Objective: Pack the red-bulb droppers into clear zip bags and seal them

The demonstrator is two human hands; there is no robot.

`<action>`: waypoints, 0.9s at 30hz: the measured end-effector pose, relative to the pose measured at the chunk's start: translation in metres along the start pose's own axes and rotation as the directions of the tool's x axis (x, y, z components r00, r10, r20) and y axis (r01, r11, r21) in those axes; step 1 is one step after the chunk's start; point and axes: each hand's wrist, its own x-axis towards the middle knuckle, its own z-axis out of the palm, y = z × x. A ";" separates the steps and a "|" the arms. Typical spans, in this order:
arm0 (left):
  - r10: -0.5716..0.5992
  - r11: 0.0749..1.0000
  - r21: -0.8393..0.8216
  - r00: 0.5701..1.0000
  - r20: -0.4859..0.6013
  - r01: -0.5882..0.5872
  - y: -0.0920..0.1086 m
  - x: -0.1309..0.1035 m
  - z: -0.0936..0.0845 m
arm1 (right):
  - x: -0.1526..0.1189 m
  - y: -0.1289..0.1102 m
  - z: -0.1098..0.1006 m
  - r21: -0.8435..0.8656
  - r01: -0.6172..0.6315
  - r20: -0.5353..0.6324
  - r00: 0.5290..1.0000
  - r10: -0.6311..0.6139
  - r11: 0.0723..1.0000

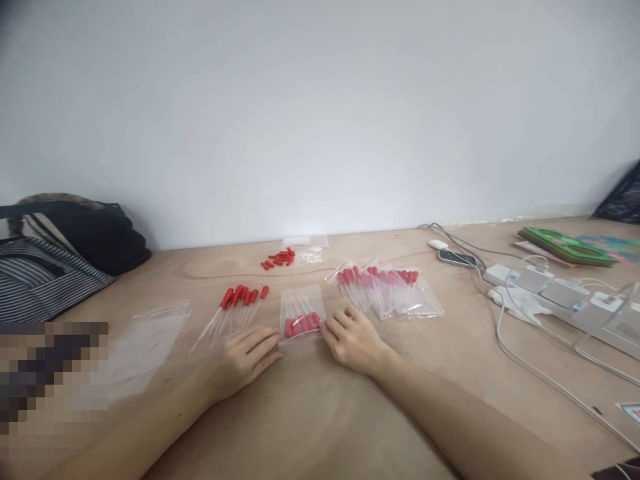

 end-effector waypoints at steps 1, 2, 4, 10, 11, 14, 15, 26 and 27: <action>0.048 0.998 0.035 0.998 -0.029 -0.047 -0.002 0.000 0.001 | 0.000 0.001 0.001 -0.009 0.003 -0.002 1.000 -0.003 1.000; 0.089 0.994 0.063 0.994 -0.059 -0.085 -0.004 0.001 0.002 | 0.000 0.002 0.002 -0.012 0.015 -0.016 1.000 -0.016 1.000; 0.140 0.987 0.097 0.984 -0.112 -0.130 -0.006 0.003 0.005 | 0.000 0.002 0.004 -0.007 0.050 -0.068 0.996 -0.051 0.999; 0.219 0.966 0.164 0.969 -0.117 -0.198 -0.004 0.012 0.007 | 0.002 0.003 0.006 0.004 0.079 -0.174 0.982 -0.077 0.997; 0.225 0.964 0.173 0.968 -0.116 -0.203 -0.003 0.013 0.007 | 0.002 0.003 0.006 0.004 0.080 -0.184 0.980 -0.078 0.997; 0.217 0.964 0.185 0.969 -0.120 -0.192 -0.002 0.014 0.005 | 0.003 0.003 0.006 0.004 0.087 -0.203 0.976 -0.085 0.996; 0.210 0.965 0.186 0.970 -0.120 -0.186 -0.002 0.014 0.005 | 0.003 0.003 0.005 0.002 0.088 -0.205 0.975 -0.085 0.996; 0.131 0.984 0.139 0.981 -0.146 -0.110 -0.003 0.009 0.012 | 0.001 0.001 0.001 -0.103 -0.033 -0.204 0.979 0.012 0.994; 0.125 0.985 0.134 0.981 -0.147 -0.106 -0.003 0.009 0.012 | 0.002 0.000 0.001 -0.102 -0.041 -0.224 0.975 0.017 0.994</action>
